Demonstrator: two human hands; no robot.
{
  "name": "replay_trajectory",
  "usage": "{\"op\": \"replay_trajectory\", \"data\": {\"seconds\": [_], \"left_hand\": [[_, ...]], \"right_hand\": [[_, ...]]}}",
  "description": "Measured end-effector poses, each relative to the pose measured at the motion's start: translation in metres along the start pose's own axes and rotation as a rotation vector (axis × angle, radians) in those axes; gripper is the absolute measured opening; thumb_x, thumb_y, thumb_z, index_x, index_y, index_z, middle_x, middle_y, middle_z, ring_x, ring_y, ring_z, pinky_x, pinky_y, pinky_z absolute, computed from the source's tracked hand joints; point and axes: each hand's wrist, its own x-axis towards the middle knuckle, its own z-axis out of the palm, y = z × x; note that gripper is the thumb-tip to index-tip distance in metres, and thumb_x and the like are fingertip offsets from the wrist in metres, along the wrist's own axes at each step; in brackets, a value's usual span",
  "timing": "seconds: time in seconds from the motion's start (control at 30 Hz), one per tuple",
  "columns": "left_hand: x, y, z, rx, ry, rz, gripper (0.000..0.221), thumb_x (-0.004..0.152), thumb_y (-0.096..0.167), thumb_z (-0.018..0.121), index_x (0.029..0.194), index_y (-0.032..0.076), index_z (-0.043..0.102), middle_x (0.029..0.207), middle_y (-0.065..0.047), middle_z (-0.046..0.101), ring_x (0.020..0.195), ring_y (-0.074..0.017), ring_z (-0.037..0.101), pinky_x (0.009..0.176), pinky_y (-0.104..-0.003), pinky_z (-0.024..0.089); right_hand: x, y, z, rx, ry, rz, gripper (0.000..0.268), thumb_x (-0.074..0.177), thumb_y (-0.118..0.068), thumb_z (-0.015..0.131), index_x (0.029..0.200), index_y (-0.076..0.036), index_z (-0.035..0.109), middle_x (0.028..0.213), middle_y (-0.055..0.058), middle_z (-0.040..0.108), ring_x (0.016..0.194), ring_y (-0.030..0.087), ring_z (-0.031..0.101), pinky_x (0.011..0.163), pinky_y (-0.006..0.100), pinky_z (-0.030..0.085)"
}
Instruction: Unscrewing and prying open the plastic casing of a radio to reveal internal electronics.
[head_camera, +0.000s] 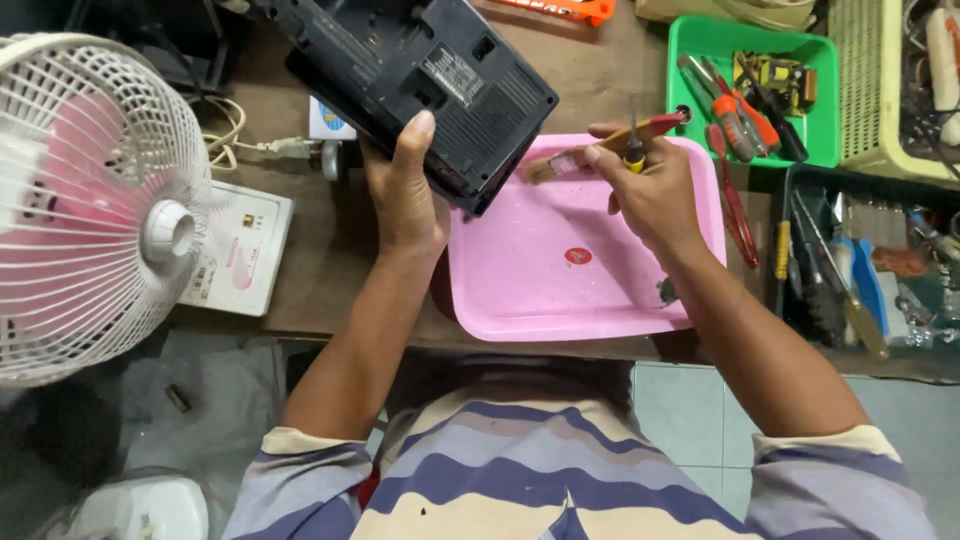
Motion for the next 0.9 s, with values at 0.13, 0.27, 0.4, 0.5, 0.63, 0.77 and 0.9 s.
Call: {"op": "replay_trajectory", "data": {"seconds": [0.13,0.27,0.4,0.5,0.63,0.77,0.9], "left_hand": [[0.005,0.014,0.003,0.033,0.007,0.012,0.051,0.086,0.020,0.079,0.131,0.006,0.058,0.117,-0.012,0.067,0.109,-0.0292,0.066,0.096,-0.044,0.059],[0.001,0.016,0.004,0.072,-0.114,0.053,0.045,0.093,0.016,0.076,0.133,0.010,0.057,0.122,-0.009,0.065,0.115,-0.0272,0.063,0.103,-0.044,0.055],[0.002,-0.005,-0.007,0.131,-0.176,0.017,0.050,0.091,0.021,0.081,0.133,0.010,0.056,0.121,-0.009,0.066,0.114,-0.0276,0.065,0.101,-0.045,0.056],[0.004,-0.022,-0.010,0.069,-0.077,-0.039,0.055,0.086,0.016,0.082,0.132,0.006,0.055,0.121,-0.012,0.067,0.111,-0.0274,0.066,0.100,-0.042,0.056],[0.007,-0.038,-0.017,0.090,-0.056,-0.039,0.056,0.085,0.015,0.083,0.132,0.005,0.055,0.118,-0.013,0.068,0.108,-0.0262,0.067,0.097,-0.042,0.057],[0.008,-0.047,-0.019,0.150,-0.100,0.016,0.062,0.085,0.014,0.084,0.137,0.007,0.052,0.125,-0.013,0.065,0.114,-0.0257,0.065,0.103,-0.042,0.055],[0.006,-0.051,-0.016,0.143,-0.106,-0.006,0.058,0.088,0.013,0.082,0.137,0.006,0.051,0.127,-0.014,0.064,0.117,-0.0265,0.063,0.106,-0.043,0.053]], "right_hand": [[0.000,-0.005,0.009,0.011,-0.039,-0.022,0.018,0.101,-0.013,0.069,0.118,-0.006,0.068,0.089,0.007,0.075,0.069,0.014,0.071,0.039,0.022,0.049],[-0.011,-0.005,0.014,0.050,-0.140,0.067,0.008,0.099,-0.012,0.072,0.102,-0.005,0.069,0.089,0.011,0.076,0.083,0.016,0.077,0.040,0.022,0.049],[-0.017,0.001,0.014,0.037,-0.341,-0.007,0.012,0.098,-0.016,0.072,0.099,-0.004,0.073,0.090,0.009,0.072,0.063,0.012,0.061,0.046,0.021,0.052],[-0.028,0.005,0.022,0.107,-0.508,0.175,0.008,0.093,-0.012,0.073,0.091,-0.005,0.070,0.074,0.007,0.065,0.056,0.013,0.053,0.047,0.025,0.047],[-0.014,-0.016,-0.036,-0.144,-1.000,-0.077,0.018,0.093,-0.021,0.069,0.098,-0.009,0.081,0.096,0.005,0.080,0.062,0.012,0.062,0.043,0.022,0.044],[-0.022,-0.025,-0.165,-0.918,-1.087,0.271,0.015,0.081,-0.038,0.074,0.088,-0.031,0.086,0.070,-0.012,0.084,0.059,0.004,0.078,0.061,0.022,0.064],[-0.097,0.044,-0.256,-0.838,-0.396,0.448,0.014,0.076,-0.011,0.087,0.079,0.001,0.093,0.088,0.013,0.085,0.077,0.022,0.080,0.069,0.030,0.061]]}}
